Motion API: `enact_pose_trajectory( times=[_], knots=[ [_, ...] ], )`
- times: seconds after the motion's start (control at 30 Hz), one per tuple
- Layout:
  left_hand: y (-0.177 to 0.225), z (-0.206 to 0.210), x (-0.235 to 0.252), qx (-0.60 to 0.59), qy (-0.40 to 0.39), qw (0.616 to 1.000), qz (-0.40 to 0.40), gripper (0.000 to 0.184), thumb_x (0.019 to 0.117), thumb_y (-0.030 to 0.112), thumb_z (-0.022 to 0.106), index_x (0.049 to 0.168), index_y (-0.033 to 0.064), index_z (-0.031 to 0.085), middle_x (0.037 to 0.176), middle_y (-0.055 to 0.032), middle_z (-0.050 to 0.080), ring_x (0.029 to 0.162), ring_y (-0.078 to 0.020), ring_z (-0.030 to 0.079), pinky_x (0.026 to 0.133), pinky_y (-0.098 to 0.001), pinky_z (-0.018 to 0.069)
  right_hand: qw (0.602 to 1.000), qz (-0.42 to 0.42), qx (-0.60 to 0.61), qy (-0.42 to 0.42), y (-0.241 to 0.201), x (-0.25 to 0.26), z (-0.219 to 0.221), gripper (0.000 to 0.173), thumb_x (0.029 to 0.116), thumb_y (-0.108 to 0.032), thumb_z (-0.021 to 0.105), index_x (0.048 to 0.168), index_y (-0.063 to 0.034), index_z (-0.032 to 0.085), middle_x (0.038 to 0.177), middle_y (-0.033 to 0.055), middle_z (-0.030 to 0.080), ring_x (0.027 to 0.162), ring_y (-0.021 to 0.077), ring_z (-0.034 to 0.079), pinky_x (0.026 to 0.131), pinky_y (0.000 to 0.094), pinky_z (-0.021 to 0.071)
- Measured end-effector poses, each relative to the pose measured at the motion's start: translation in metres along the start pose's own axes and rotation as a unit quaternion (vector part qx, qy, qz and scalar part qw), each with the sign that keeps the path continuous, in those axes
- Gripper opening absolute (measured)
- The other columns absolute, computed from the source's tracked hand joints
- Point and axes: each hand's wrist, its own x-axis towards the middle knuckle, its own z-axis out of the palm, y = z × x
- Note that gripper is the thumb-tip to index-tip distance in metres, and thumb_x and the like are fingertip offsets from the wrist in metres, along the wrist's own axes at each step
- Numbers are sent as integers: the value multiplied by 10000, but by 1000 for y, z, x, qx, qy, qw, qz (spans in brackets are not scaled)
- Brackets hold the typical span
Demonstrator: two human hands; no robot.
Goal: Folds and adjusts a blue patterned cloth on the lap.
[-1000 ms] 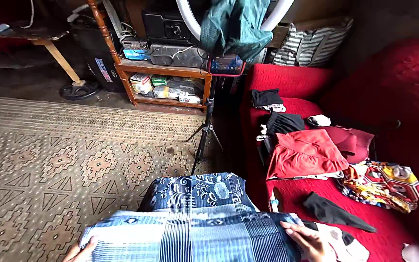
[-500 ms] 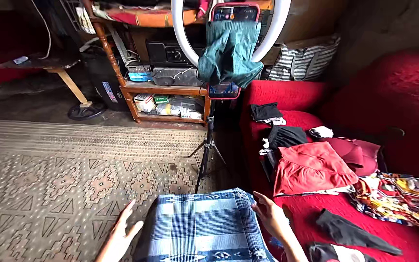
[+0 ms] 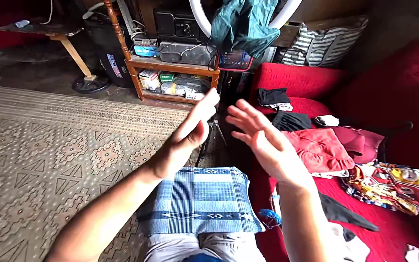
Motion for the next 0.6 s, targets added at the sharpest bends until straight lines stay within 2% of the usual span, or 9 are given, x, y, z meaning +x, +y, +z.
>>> enact_pose_trajectory(
  times=[0.1, 0.17, 0.23, 0.3, 0.37, 0.47, 0.5, 0.6],
  knots=[
    [22, -8, -5, -39, 92, 995, -4, 819, 1021, 664, 314, 1645, 154, 169, 1692, -48, 224, 1549, -285, 229, 1181, -624, 305, 996, 23, 35, 81, -5, -18, -17, 764, 1010, -544, 506, 1610, -132, 273, 1620, 43, 388, 1438, 218, 454, 1112, 471, 474],
    [34, -21, -12, -59, 166, 984, -6, 716, 1054, 607, 171, 1652, 214, 175, 1700, -9, 208, 1557, -302, 204, 1156, -678, 293, 989, 31, 67, 124, -7, -35, -33, 744, 1005, -581, 511, 1605, -193, 305, 1615, 25, 396, 1444, 240, 443, 1106, 505, 468],
    [40, -34, -23, -73, 227, 971, 13, 690, 1058, 569, 56, 1648, 240, 197, 1699, -3, 211, 1552, -330, 214, 1121, -713, 317, 984, 25, 74, 163, -10, -53, -47, 744, 987, -624, 518, 1599, -252, 317, 1590, 6, 434, 1437, 249, 454, 1097, 526, 473],
    [40, -45, -38, -91, 243, 965, 30, 670, 1054, 526, 23, 1654, 260, 157, 1713, -27, 153, 1551, -363, 199, 1098, -736, 325, 977, 12, 81, 197, -13, -72, -54, 776, 952, -659, 553, 1596, -301, 308, 1569, -5, 460, 1421, 254, 471, 1082, 538, 481],
    [35, -52, -53, -110, 264, 957, 43, 649, 1046, 482, 125, 1655, 258, 134, 1719, -48, 108, 1550, -380, 189, 1092, -747, 327, 965, -4, 84, 250, -15, -89, -54, 776, 921, -671, 589, 1576, -339, 338, 1538, -24, 492, 1382, 245, 512, 1034, 544, 516],
    [24, -44, -77, -137, 322, 935, 57, 738, 993, 473, 396, 1652, 285, 123, 1708, -49, 147, 1534, -376, 240, 1067, -748, 357, 941, -35, 101, 321, -14, -109, -42, 797, 914, -617, 633, 1593, -379, 292, 1574, -34, 461, 1374, 245, 530, 978, 538, 554],
    [20, -37, -86, -150, 342, 925, 67, 762, 983, 471, 432, 1654, 286, 121, 1706, -58, 151, 1526, -383, 256, 1047, -754, 371, 928, -46, 105, 356, -13, -113, -33, 838, 901, -604, 658, 1599, -365, 261, 1578, -19, 456, 1373, 257, 533, 967, 545, 561],
    [4, 3, -105, -179, 414, 888, 95, 752, 1004, 506, 390, 1652, 251, 106, 1697, -98, 174, 1503, -408, 304, 1000, -737, 429, 893, -102, 85, 430, -7, -121, 7, 929, 936, -585, 638, 1615, -270, 88, 1620, 30, 375, 1414, 279, 482, 1002, 541, 539]
  ],
)
